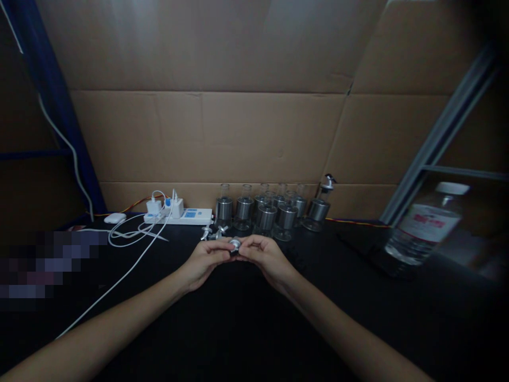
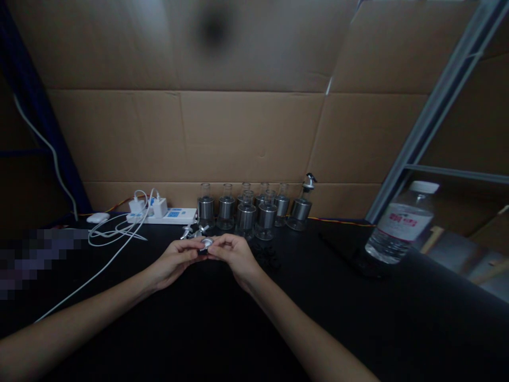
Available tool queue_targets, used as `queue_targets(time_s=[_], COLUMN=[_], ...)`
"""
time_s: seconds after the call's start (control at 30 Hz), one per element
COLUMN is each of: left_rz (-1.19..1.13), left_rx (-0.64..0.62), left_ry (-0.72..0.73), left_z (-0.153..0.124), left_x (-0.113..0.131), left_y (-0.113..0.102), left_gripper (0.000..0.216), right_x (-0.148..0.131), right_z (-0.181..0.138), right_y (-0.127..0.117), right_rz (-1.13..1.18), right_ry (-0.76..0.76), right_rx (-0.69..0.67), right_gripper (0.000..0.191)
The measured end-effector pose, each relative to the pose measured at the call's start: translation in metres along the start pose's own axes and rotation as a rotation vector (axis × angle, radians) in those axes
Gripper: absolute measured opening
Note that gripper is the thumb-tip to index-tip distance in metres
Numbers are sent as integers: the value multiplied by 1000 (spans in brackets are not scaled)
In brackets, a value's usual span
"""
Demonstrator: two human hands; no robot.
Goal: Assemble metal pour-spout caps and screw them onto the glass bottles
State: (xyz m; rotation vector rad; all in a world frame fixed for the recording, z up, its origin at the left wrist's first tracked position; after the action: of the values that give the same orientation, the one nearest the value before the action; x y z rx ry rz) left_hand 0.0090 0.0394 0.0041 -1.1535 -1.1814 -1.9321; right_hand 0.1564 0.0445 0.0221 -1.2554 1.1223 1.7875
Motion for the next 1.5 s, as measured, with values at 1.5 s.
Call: queue_targets(time_s=[1.5], left_rz=[605], left_rx=[102], left_ry=[459], left_z=[-7], left_x=[4], left_y=[6], left_gripper=[9], right_x=[-12], right_z=[-1], right_y=[-3], right_rz=[-518], right_ry=[-289], right_rx=[-312], right_gripper=[52])
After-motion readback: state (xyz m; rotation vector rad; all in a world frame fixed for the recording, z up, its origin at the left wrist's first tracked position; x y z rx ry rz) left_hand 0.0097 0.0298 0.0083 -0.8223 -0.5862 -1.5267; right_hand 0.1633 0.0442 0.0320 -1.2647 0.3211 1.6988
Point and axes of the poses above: each hand's wrist, its own z-axis towards the middle knuckle, its own y-axis out of the palm, x = y × z, the point moved 2 cm from there along z, towards the middle knuckle, and after that the axes turned 1 degree about z, right-handed, at the moved point
